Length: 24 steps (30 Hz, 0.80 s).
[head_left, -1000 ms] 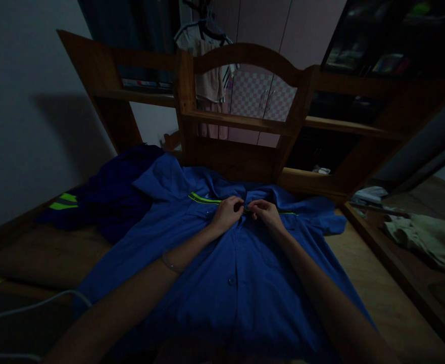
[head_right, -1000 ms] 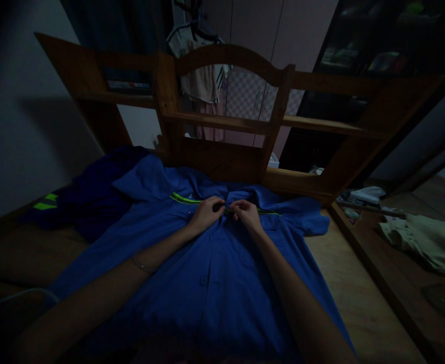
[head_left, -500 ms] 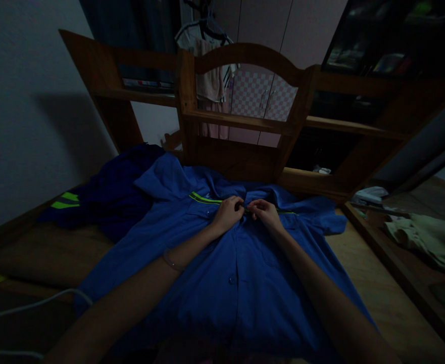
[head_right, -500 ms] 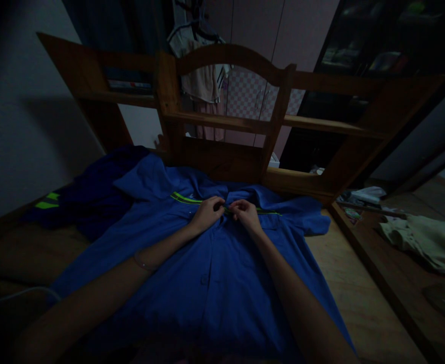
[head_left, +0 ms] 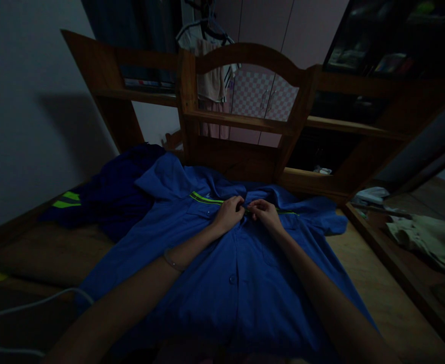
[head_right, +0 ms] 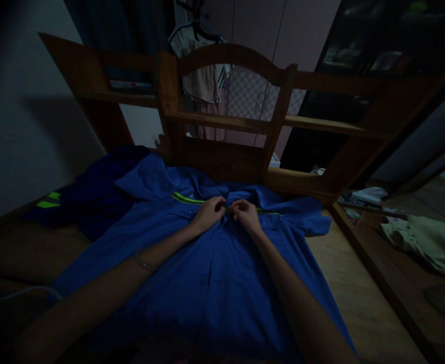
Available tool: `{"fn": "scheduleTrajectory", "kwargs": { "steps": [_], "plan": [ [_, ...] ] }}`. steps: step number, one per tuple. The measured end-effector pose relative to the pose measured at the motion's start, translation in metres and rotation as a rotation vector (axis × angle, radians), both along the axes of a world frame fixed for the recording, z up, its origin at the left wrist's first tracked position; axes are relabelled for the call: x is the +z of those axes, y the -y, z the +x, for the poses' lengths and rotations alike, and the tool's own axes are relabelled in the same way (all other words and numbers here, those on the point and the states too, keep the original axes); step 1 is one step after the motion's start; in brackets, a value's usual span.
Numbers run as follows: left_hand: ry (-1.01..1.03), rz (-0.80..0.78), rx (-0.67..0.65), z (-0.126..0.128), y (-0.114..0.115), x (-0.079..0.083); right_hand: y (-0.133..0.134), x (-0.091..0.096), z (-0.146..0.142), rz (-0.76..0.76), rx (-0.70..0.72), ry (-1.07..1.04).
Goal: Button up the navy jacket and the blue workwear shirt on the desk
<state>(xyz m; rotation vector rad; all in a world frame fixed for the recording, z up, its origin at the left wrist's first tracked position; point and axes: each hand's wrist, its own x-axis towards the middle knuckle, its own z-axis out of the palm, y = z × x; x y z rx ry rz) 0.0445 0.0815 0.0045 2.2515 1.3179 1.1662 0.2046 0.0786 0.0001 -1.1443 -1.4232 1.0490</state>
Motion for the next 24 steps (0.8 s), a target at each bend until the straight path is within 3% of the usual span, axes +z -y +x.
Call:
{"fn": "scheduleTrajectory", "kwargs": {
  "steps": [24],
  "plan": [
    [-0.026, 0.012, -0.012, -0.0005, -0.0002, -0.0012, -0.0037, -0.0043, -0.0003, 0.010, 0.004, 0.008]
  ]
}}
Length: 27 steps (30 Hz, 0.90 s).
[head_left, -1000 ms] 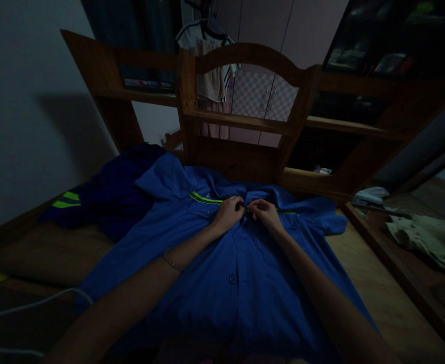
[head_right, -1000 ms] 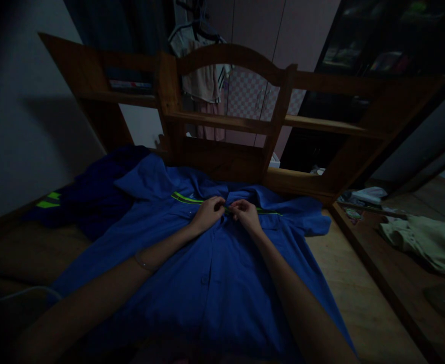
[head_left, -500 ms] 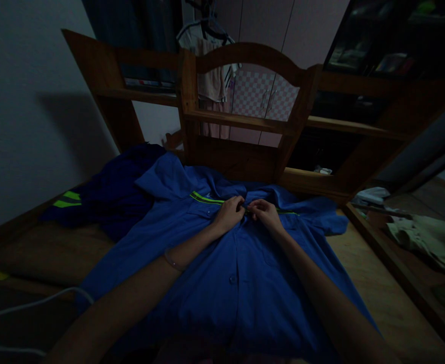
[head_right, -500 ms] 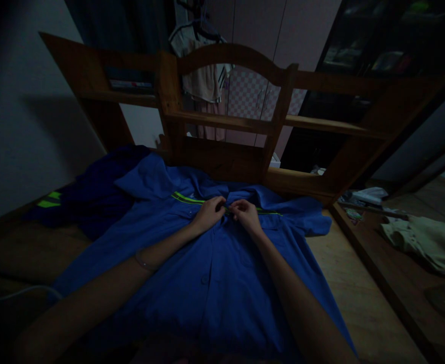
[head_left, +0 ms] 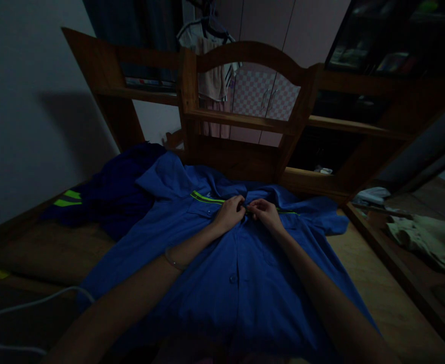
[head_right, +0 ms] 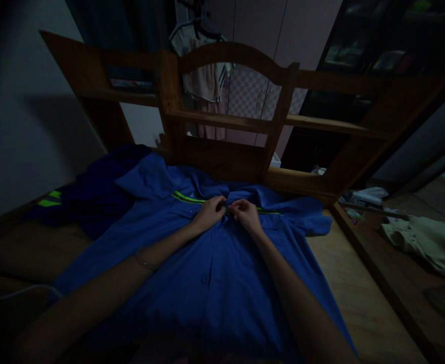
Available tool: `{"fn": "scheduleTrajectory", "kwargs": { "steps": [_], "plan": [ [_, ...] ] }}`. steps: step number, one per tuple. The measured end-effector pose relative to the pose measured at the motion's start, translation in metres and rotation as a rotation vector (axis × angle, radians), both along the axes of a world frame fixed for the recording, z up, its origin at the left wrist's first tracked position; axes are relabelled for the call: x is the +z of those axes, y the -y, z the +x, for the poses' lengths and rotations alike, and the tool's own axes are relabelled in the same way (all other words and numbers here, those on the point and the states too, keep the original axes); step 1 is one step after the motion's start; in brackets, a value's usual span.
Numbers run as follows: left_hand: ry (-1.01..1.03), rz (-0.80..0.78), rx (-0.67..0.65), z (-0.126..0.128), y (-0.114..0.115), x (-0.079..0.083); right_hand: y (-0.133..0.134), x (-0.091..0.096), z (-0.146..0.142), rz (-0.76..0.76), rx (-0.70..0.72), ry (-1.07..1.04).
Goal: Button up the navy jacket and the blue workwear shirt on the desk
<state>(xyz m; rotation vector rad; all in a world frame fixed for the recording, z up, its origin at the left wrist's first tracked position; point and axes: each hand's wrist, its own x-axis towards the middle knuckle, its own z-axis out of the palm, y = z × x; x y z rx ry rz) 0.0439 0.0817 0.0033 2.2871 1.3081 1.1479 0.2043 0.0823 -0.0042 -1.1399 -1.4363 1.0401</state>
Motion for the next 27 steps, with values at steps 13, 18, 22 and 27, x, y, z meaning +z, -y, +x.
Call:
{"fn": "scheduleTrajectory", "kwargs": {
  "steps": [13, 18, 22, 27],
  "plan": [
    [0.073, -0.023, -0.043, -0.006, -0.003, 0.000, 0.006, 0.011, 0.000, -0.036, 0.036, 0.058],
    [0.090, -0.018, -0.059, -0.008, -0.004, 0.001, 0.009, 0.016, -0.002, -0.039, 0.023, 0.076],
    [0.062, -0.011, -0.051, -0.007, -0.003, 0.002, 0.008, 0.014, -0.002, -0.031, 0.026, 0.060],
    [0.019, 0.031, -0.025, -0.006, -0.003, 0.001, 0.006, 0.011, 0.000, -0.014, 0.037, 0.049]
  ]
}}
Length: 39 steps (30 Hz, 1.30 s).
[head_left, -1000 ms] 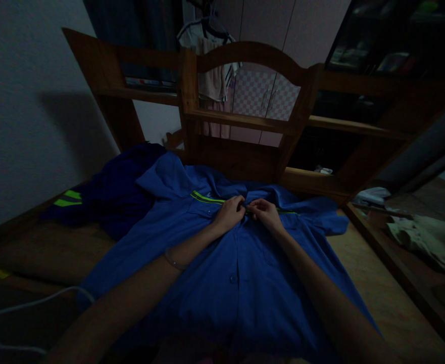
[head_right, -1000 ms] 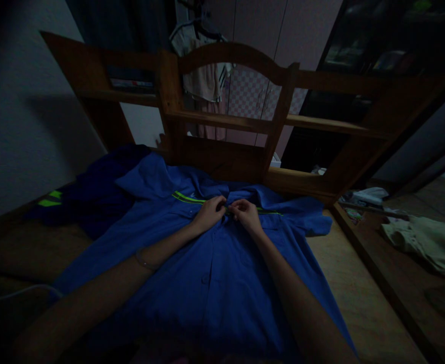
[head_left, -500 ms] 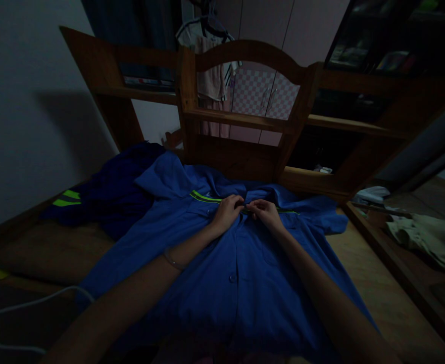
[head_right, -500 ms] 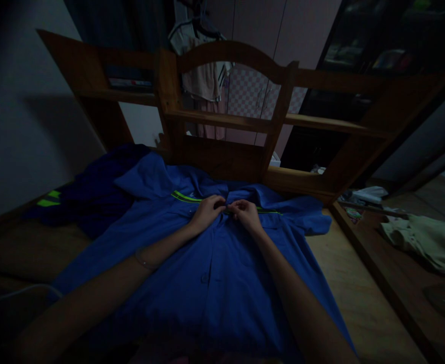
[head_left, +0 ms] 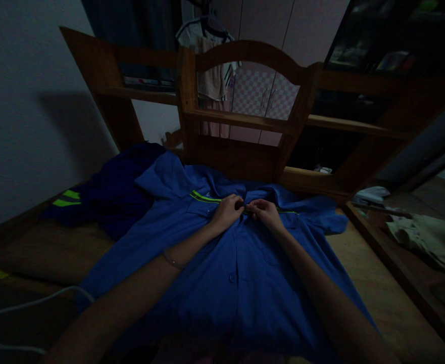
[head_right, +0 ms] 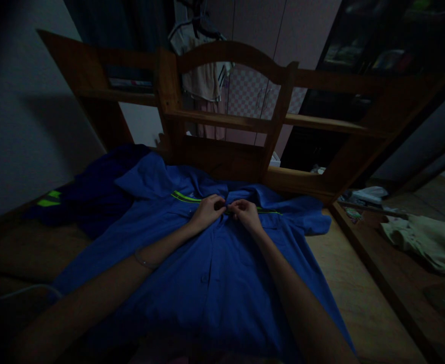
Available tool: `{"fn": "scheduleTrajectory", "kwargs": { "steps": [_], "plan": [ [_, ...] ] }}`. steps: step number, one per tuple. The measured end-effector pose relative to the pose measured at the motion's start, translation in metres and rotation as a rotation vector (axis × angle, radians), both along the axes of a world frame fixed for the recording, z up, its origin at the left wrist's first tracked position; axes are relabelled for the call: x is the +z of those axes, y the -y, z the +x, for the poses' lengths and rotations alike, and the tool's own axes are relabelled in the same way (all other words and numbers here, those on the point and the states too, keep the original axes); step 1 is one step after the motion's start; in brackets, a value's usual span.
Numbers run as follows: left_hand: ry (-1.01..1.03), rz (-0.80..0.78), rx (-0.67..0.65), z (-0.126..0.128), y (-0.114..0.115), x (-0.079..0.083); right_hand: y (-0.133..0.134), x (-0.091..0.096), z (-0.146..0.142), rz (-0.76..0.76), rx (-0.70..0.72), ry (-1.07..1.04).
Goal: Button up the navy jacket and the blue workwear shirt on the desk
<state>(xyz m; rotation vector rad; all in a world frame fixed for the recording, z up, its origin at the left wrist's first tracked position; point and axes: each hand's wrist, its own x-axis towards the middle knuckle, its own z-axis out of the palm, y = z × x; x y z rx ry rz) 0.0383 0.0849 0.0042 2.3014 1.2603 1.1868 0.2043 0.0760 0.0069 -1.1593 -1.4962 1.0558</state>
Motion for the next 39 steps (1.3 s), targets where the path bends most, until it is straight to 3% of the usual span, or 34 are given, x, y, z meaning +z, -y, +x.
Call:
{"fn": "scheduleTrajectory", "kwargs": {
  "steps": [16, 21, 24, 29, 35, 39],
  "plan": [
    [-0.016, -0.013, -0.001, -0.001, 0.001, 0.001, -0.002, -0.001, 0.002, -0.029, 0.022, 0.026],
    [0.026, -0.047, 0.003, 0.001, 0.004, 0.005, -0.001, -0.001, 0.002, 0.026, 0.014, 0.001],
    [0.132, -0.141, 0.024, 0.002, 0.001, 0.002, -0.001, -0.004, 0.002, 0.060, -0.004, 0.000],
    [0.477, -0.471, 0.005, 0.001, -0.012, -0.006, 0.000, -0.002, 0.002, 0.066, 0.008, -0.003],
    [0.556, -0.632, -0.074, 0.001, -0.018, -0.002, 0.005, 0.019, 0.009, 0.031, -0.096, 0.036],
    [0.560, -0.723, -0.132, 0.003, -0.011, 0.003, 0.031, 0.017, 0.004, 0.002, 0.010, 0.165]
  ]
}}
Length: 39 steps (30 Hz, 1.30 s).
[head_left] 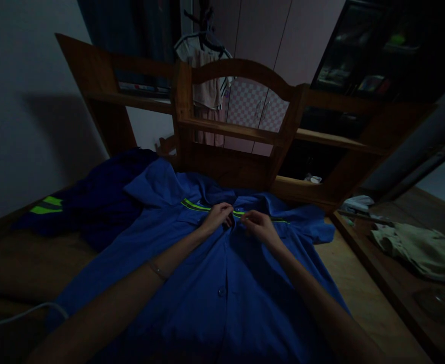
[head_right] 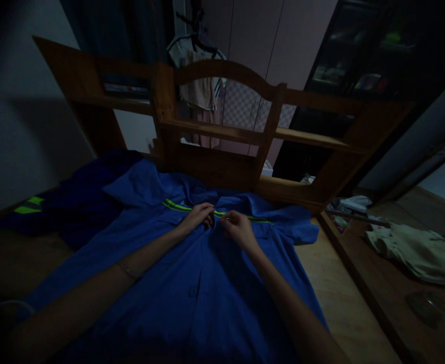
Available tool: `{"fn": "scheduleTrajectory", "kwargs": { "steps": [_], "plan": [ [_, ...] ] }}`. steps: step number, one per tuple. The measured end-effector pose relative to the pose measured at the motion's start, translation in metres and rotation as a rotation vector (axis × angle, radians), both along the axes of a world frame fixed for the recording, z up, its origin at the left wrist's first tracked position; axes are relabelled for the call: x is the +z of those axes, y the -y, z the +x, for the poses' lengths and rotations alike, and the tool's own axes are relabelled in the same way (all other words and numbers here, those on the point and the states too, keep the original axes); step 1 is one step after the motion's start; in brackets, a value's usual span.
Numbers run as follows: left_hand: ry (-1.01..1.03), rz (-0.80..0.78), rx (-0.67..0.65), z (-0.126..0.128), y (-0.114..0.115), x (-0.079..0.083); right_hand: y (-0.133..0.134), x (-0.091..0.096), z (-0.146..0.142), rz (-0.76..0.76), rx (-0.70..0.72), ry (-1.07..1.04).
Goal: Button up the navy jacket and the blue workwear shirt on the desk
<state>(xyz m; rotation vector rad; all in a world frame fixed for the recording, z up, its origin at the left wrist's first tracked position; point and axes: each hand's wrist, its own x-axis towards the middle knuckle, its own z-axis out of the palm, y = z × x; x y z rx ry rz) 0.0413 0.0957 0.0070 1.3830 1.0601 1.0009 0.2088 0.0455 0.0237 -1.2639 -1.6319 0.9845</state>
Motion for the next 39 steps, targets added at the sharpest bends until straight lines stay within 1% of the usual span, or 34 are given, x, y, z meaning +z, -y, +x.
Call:
{"fn": "scheduleTrajectory", "kwargs": {
  "steps": [2, 4, 6, 9, 11, 14, 16, 18, 20, 22, 24, 26, 30, 32, 34, 39],
  "plan": [
    [-0.040, -0.031, -0.049, -0.003, 0.008, 0.001, 0.017, -0.008, -0.004, -0.010, 0.052, 0.041],
    [-0.144, 0.005, -0.112, -0.010, 0.020, 0.003, 0.032, -0.015, -0.007, -0.006, 0.064, 0.053],
    [-0.293, 0.124, -0.210, -0.020, 0.032, 0.006, 0.041, -0.017, -0.008, 0.003, 0.071, 0.063],
    [-0.458, 0.295, -0.335, -0.031, 0.046, 0.015, 0.046, -0.010, -0.007, -0.021, 0.102, 0.081],
    [-0.487, 0.351, -0.352, -0.032, 0.050, 0.019, 0.046, -0.005, -0.005, -0.028, 0.101, 0.078],
    [-0.439, 0.399, -0.308, -0.027, 0.051, 0.022, 0.044, -0.003, -0.002, -0.020, 0.054, 0.051],
    [-0.349, 0.328, -0.301, -0.022, 0.048, 0.024, 0.043, -0.004, -0.001, -0.013, 0.005, 0.019],
    [-0.204, 0.177, -0.274, -0.016, 0.042, 0.027, 0.043, -0.002, 0.000, 0.006, -0.058, -0.041],
    [-0.047, 0.060, -0.191, -0.011, 0.037, 0.033, 0.046, 0.004, 0.001, 0.058, -0.104, -0.106],
    [0.046, -0.002, -0.137, -0.006, 0.035, 0.037, 0.050, 0.014, 0.001, 0.144, -0.122, -0.116],
    [0.067, -0.060, -0.168, -0.003, 0.037, 0.038, 0.056, 0.024, 0.001, 0.241, -0.112, -0.037],
    [0.076, -0.135, -0.212, -0.001, 0.042, 0.033, 0.060, 0.029, 0.001, 0.315, -0.078, 0.091],
    [0.162, -0.291, -0.298, -0.005, 0.050, 0.019, 0.065, 0.024, -0.002, 0.409, -0.008, 0.340],
    [0.186, -0.319, -0.364, -0.007, 0.051, 0.014, 0.067, 0.020, -0.005, 0.431, -0.009, 0.418],
    [0.185, -0.314, -0.390, -0.008, 0.051, 0.013, 0.069, 0.019, -0.006, 0.434, -0.029, 0.456],
    [0.170, -0.251, -0.328, -0.006, 0.055, 0.015, 0.070, 0.023, -0.005, 0.429, -0.054, 0.495]
  ]
}}
